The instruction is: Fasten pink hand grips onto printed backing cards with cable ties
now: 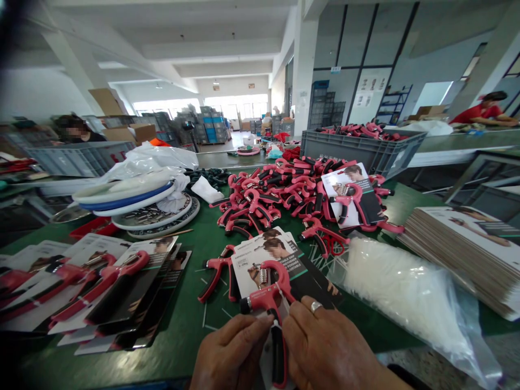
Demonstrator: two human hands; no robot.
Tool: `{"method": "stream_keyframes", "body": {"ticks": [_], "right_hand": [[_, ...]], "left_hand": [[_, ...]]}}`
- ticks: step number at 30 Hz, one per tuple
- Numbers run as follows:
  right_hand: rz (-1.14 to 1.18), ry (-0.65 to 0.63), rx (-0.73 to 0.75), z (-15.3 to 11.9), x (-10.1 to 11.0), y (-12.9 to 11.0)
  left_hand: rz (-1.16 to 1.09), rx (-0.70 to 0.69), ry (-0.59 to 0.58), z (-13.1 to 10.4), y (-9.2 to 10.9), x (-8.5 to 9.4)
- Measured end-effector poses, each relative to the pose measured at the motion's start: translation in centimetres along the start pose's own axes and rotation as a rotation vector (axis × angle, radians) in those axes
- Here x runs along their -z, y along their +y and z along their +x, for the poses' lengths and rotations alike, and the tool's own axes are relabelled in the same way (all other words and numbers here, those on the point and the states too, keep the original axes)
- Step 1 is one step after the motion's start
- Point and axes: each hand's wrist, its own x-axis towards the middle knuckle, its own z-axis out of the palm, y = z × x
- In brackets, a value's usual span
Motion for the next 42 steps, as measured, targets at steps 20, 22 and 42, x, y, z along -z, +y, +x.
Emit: {"method": "stream_keyframes", "body": {"ticks": [20, 22, 42], "right_hand": [[-0.104, -0.007, 0.072, 0.7, 0.6, -0.3], [-0.085, -0.029, 0.078, 0.4, 0.5, -0.2], [0.18, 0.11, 0.233, 1.2, 2.1, 2.2]], "left_hand": [[-0.187, 0.007, -0.063, 0.8, -0.3, 0.2], [-0.262, 0.016, -0.065, 1.1, -0.1, 0.1], [-0.209, 0.186, -0.222, 3.2, 1.8, 1.0]]}}
